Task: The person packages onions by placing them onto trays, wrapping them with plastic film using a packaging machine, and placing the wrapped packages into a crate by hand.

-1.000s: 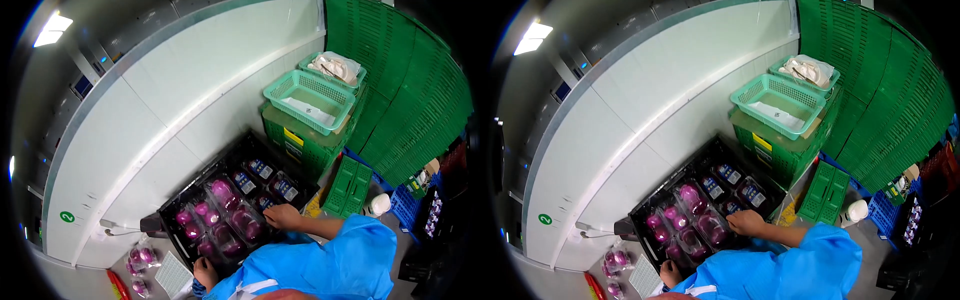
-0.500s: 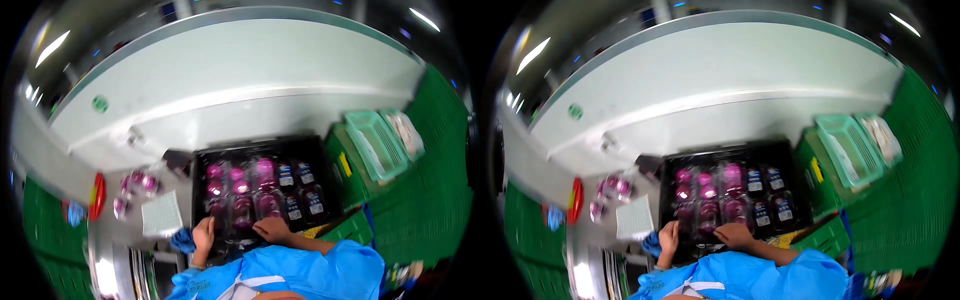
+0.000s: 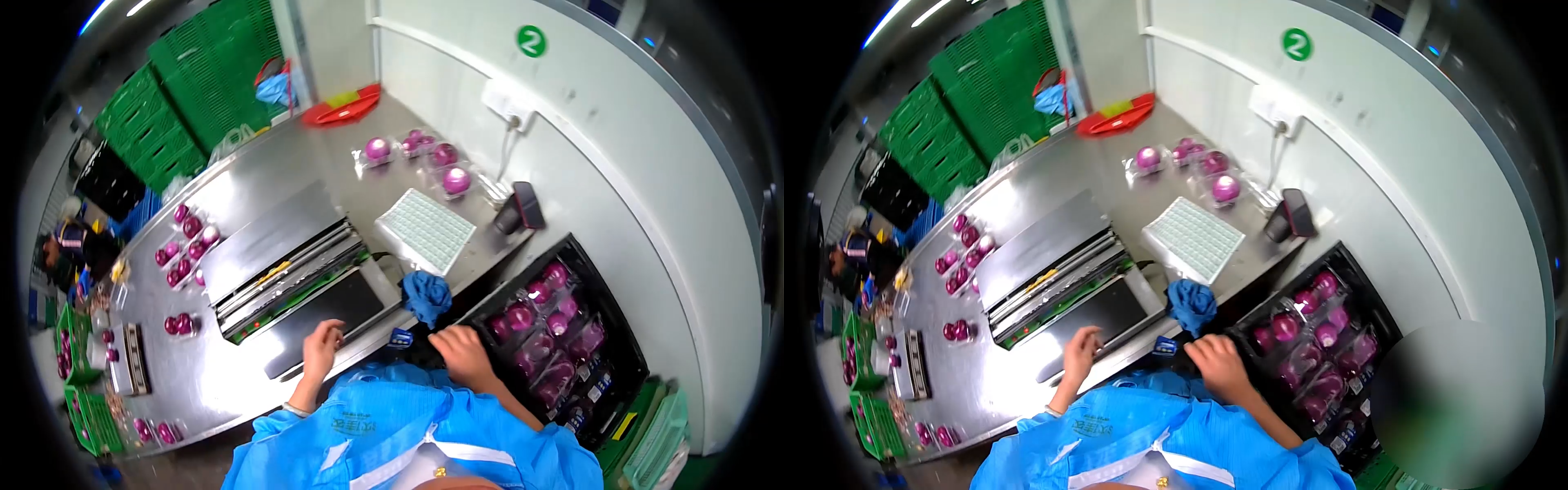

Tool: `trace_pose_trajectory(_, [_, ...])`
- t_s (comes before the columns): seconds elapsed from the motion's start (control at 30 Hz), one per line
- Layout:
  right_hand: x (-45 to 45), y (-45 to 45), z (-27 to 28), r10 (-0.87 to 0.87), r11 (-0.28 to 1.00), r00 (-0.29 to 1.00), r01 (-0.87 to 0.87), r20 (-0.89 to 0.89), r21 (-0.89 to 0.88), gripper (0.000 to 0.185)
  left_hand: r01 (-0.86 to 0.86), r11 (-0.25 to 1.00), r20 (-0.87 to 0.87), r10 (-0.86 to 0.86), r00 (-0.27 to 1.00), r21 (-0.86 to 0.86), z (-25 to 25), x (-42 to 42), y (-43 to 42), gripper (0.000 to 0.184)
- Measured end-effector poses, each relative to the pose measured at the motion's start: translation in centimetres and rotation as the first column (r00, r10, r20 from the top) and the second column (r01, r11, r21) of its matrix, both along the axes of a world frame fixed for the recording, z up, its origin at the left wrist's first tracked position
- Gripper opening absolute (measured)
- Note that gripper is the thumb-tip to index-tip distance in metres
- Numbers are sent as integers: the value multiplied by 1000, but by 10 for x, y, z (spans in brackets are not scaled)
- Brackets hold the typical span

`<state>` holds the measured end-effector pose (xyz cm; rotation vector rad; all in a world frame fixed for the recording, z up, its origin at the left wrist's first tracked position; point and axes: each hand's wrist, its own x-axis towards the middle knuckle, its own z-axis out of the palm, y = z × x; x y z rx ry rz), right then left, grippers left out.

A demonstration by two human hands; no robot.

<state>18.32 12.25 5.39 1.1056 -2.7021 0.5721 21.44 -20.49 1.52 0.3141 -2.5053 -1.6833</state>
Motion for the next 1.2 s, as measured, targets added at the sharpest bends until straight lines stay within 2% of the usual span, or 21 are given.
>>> trace_pose_trajectory(0.07, [-24, -10, 13, -128, 990, 992, 128, -2, 50, 39, -114, 993, 16, 114, 993, 4, -8, 13, -51, 17])
trace_pose_trajectory(0.13, [-47, -3, 11, -288, 957, 957, 288, -21, -20, 35, -219, 975, 0, 219, 976, -22, -14, 21, -97, 16])
trace_pose_trajectory(0.2, [-60, -2, -4, -399, 908, 908, 410, -128, 87, 30, -390, 917, 21, 393, 919, -82, -1, 29, -142, 16])
trace_pose_trajectory(0.27, [-66, 23, -51, -333, 914, 900, 381, -283, 137, 25, -463, 886, -94, 462, 882, 6, -19, 38, -206, 19])
trace_pose_trajectory(0.33, [-67, 25, -55, -347, 883, 919, 387, -184, 265, 22, -576, 797, -57, 593, 803, 182, -25, 54, -268, 22])
trace_pose_trajectory(0.4, [-68, 32, -62, -370, 830, 912, 410, -176, 378, 21, -713, 663, 0, 733, 681, 229, -29, 67, -322, 24])
trace_pose_trajectory(0.47, [-68, 30, -61, -329, 821, 920, 390, -213, 417, 20, -855, 514, 36, 855, 517, 65, -57, 88, -374, 29])
trace_pose_trajectory(0.53, [-68, 28, -62, -354, 813, 914, 405, -196, 419, 18, -945, 327, 147, 934, 326, 13, -104, 110, -422, 37])
trace_pose_trajectory(0.57, [-73, 35, -68, -333, 804, 917, 398, -219, 442, 18, -947, 319, 227, 925, 306, -25, -131, 122, -448, 50])
trace_pose_trajectory(0.67, [-83, 78, -93, -291, 756, 924, 382, -249, 532, 19, -982, 189, 329, 927, 178, -1, -149, 128, -500, 58])
trace_pose_trajectory(0.7, [-89, 91, -103, -283, 741, 929, 369, -237, 560, 20, -979, 199, 363, 916, 172, -38, -171, 136, -532, 62])
trace_pose_trajectory(0.8, [-95, 95, -103, -264, 708, 939, 345, -222, 617, 21, -858, 246, 92, 969, 230, -452, -221, 158, -618, 69])
trace_pose_trajectory(0.87, [-89, 90, -93, -317, 658, 933, 347, -173, 668, 21, -897, 303, 153, 952, 267, -322, -221, 156, -652, 73])
trace_pose_trajectory(0.9, [-89, 93, -93, -300, 689, 941, 325, -154, 648, 24, -845, 383, 188, 923, 336, -373, -233, 160, -670, 73])
trace_pose_trajectory(0.97, [-73, 15, -55, -364, 703, 916, 389, -169, 595, 20, -760, 443, 136, 891, 434, -476, -277, 172, -704, 63])
trace_pose_trajectory(1.0, [-73, 20, -59, -407, 692, 897, 425, -170, 584, 20, -649, 447, 234, 890, 391, -615, -255, 163, -699, 54])
trace_pose_trajectory(1.03, [-73, 25, -61, -385, 711, 908, 407, -168, 574, 19, -501, 343, 153, 912, 382, -795, -254, 163, -696, 38])
trace_pose_trajectory(1.07, [-72, 16, -57, -439, 692, 888, 433, -139, 577, 17, -529, 363, 188, 916, 356, -767, -241, 159, -683, 30])
trace_pose_trajectory(1.13, [-72, 5, -53, -407, 703, 892, 443, -196, 557, 14, -581, 358, 208, 927, 311, -731, -237, 161, -660, 35])
trace_pose_trajectory(1.17, [-72, 7, -53, -419, 698, 890, 443, -181, 563, 14, -727, 419, 230, 908, 351, -544, -240, 171, -643, 31])
trace_pose_trajectory(1.2, [-71, 3, -51, -440, 691, 881, 456, -175, 560, 14, -900, 403, 366, 872, 325, -163, -257, 184, -635, 23])
